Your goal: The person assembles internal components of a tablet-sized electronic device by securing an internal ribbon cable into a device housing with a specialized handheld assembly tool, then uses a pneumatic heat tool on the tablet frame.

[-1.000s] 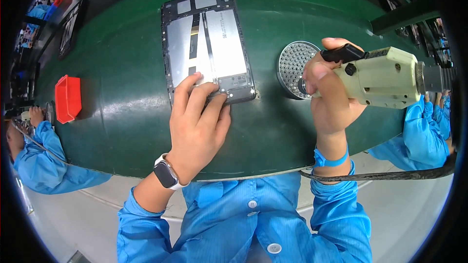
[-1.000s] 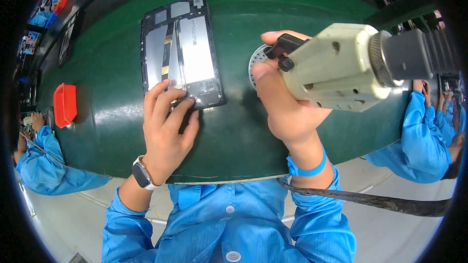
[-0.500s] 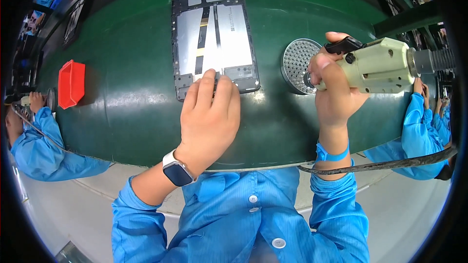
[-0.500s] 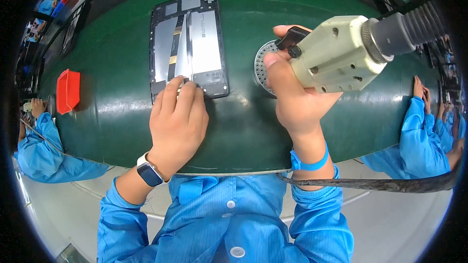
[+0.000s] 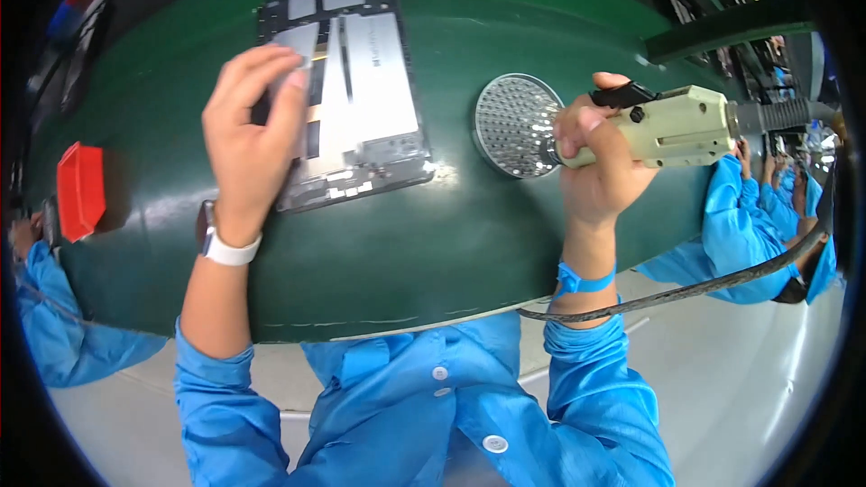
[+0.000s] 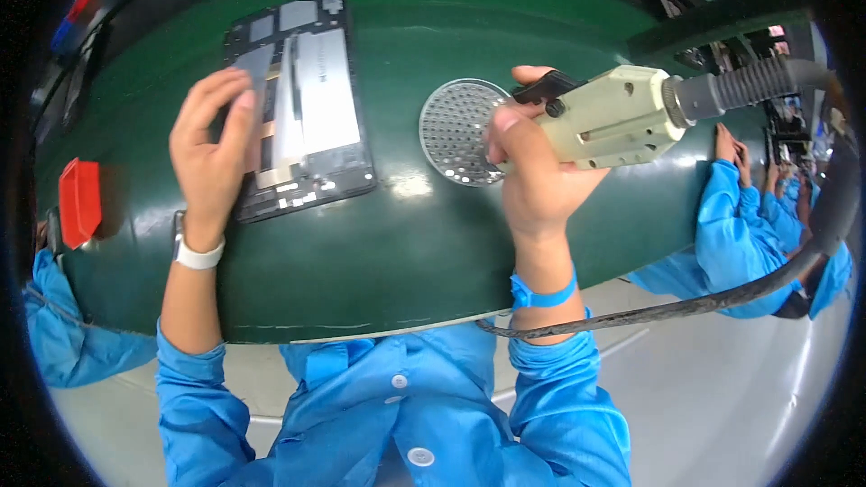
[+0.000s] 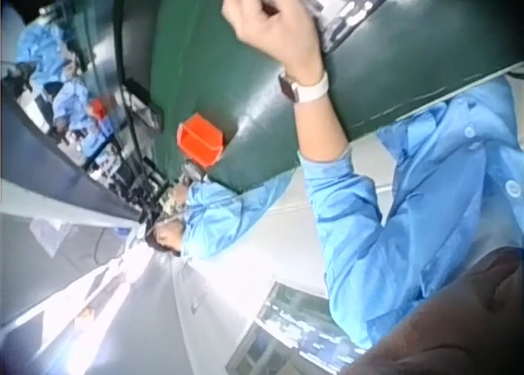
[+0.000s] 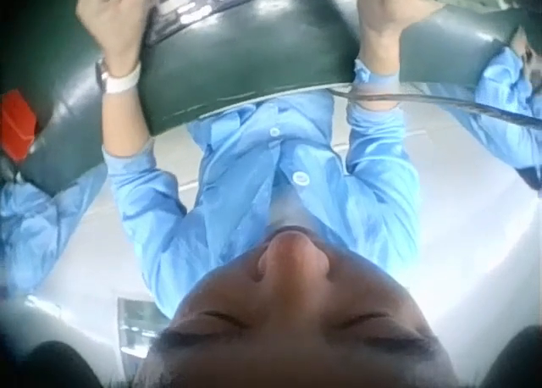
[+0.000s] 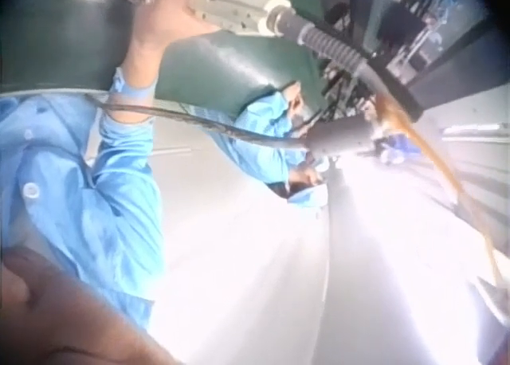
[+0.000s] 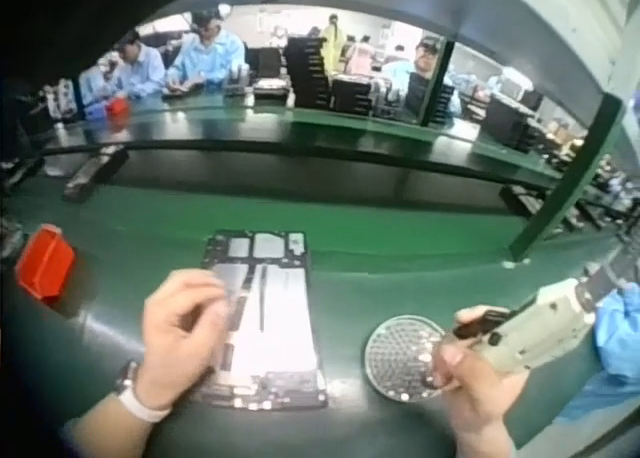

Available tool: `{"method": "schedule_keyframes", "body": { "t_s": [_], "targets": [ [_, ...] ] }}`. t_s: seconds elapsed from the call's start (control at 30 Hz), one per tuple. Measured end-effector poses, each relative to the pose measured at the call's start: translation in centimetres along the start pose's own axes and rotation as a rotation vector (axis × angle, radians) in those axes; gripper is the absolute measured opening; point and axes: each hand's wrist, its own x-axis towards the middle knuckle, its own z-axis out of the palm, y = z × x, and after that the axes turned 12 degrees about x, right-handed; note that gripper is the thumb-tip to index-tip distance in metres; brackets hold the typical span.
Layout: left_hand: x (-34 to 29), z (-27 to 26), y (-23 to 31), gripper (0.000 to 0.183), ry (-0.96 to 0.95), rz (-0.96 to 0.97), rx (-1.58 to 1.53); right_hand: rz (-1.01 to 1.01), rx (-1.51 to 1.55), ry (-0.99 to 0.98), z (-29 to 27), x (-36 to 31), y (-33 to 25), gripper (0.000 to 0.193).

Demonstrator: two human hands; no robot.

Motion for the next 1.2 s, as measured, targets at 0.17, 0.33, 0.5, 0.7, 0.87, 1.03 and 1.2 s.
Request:
{"method": "schedule_keyframes", "body": {
  "t_s": [0.17, 0.33, 0.5, 0.7, 0.87, 1.03, 1.2],
  "targets": [
    [-0.8, 0.4, 1.1, 0.016, -0.032, -0.136, -0.087, -0.042, 0.010, 0.041, -0.2, 0.4, 0.4, 0.031],
    [-0.6, 0.2, 1.3, 0.016, -0.041, -0.103, -0.077, -0.062, -0.002, 0.033, 0.2, 0.7, 0.7, 0.028],
    [-0.2, 0.0, 1.4, 0.016, -0.041, -0.050, -0.055, -0.067, 0.023, 0.021, 0.5, 0.9, 0.9, 0.025],
    [-0.1, -0.3, 2.1, 0.015, -0.074, -0.162, -0.123, -0.081, 0.000, 0.004, 0.8, 1.0, 0.9, 0.023],
    [0.0, -0.6, 2.1, 0.015, -0.065, -0.151, -0.125, -0.095, 0.001, 0.009, 1.1, 0.9, 0.8, 0.023],
    [-3.9, 0.1, 2.5, 0.015, -0.040, -0.154, -0.108, -0.100, 0.010, -0.012, -0.8, -2.1, 1.5, 0.023],
    [-0.2, -0.8, 2.6, 0.015, -0.052, -0.103, -0.094, -0.095, -0.005, -0.016, 0.9, 0.5, 0.5, 0.024]
  ]
}}
